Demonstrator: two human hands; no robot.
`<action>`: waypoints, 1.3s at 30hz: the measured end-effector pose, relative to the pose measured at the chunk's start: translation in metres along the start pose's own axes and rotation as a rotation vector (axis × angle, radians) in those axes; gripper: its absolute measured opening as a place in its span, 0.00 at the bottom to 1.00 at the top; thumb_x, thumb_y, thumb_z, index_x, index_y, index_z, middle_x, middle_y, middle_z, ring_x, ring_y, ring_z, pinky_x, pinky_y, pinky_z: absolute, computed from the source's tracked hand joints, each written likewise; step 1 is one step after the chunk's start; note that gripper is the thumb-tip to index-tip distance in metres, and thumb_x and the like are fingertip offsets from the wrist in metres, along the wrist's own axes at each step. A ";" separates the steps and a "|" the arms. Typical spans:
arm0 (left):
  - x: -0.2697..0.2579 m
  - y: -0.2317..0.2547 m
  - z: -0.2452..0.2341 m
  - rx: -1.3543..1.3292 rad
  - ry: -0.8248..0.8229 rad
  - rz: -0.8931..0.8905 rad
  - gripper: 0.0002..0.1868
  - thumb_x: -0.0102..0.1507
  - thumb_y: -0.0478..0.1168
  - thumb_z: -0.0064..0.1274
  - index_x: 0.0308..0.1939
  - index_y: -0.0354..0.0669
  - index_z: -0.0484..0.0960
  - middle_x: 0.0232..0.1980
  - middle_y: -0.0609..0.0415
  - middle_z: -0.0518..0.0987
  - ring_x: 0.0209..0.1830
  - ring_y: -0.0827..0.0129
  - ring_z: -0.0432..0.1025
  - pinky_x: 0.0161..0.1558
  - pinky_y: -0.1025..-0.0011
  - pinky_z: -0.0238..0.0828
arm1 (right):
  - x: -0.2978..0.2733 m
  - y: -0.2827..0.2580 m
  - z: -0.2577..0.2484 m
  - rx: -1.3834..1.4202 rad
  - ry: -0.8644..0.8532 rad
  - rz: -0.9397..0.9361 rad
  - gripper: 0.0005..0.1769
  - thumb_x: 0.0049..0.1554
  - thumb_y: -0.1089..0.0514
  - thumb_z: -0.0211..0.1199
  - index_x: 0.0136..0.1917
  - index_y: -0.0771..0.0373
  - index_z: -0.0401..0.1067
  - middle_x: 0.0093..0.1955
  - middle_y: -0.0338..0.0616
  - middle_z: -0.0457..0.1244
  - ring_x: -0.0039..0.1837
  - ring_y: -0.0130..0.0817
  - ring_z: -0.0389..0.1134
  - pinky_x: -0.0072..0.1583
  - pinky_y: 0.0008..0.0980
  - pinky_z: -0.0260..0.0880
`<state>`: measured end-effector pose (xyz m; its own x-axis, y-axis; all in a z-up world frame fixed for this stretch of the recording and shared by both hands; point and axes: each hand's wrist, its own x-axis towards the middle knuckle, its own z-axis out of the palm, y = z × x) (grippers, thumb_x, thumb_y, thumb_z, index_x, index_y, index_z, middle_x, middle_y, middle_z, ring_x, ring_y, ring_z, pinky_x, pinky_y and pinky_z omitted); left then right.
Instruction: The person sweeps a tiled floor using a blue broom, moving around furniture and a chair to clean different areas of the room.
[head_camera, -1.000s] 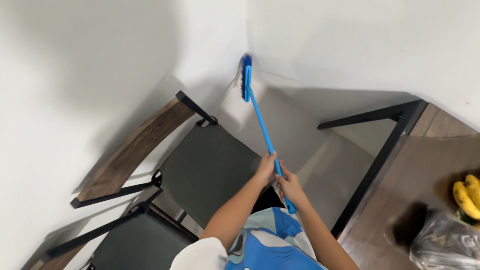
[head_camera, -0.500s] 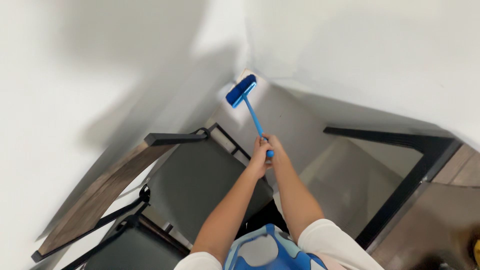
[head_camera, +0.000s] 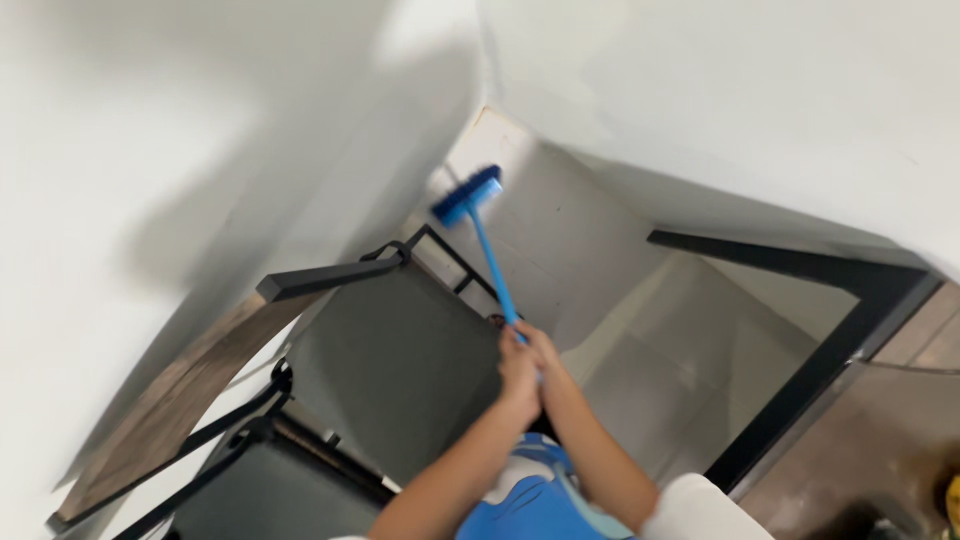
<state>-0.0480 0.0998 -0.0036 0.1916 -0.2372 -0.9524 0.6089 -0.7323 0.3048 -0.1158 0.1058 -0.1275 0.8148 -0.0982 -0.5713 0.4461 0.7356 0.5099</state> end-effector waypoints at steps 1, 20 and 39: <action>-0.013 -0.020 0.005 0.133 0.037 -0.063 0.49 0.51 0.29 0.48 0.75 0.69 0.61 0.59 0.57 0.68 0.61 0.64 0.65 0.56 0.60 0.70 | -0.030 0.008 -0.004 -0.389 0.470 -0.120 0.21 0.59 0.34 0.49 0.56 0.44 0.71 0.34 0.35 0.60 0.34 0.34 0.56 0.33 0.35 0.56; -0.036 -0.124 -0.022 0.612 -0.378 -0.144 0.46 0.63 0.54 0.54 0.81 0.68 0.46 0.66 0.43 0.71 0.60 0.51 0.71 0.46 0.50 0.77 | -0.184 0.145 0.035 -0.834 0.447 -0.659 0.27 0.64 0.43 0.52 0.72 0.55 0.64 0.54 0.31 0.64 0.52 0.21 0.66 0.50 0.27 0.69; -0.028 0.060 -0.040 0.455 -0.339 0.126 0.42 0.64 0.68 0.35 0.81 0.72 0.46 0.73 0.57 0.66 0.63 0.63 0.64 0.44 0.61 0.74 | 0.055 -0.051 0.024 -0.745 0.615 -0.769 0.20 0.61 0.50 0.62 0.61 0.63 0.73 0.38 0.39 0.61 0.38 0.31 0.59 0.39 0.35 0.63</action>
<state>0.0143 0.0878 0.0413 -0.0621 -0.4762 -0.8771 0.1906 -0.8683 0.4580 -0.0847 0.0467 -0.1696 0.0349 -0.4905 -0.8708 0.2489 0.8481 -0.4677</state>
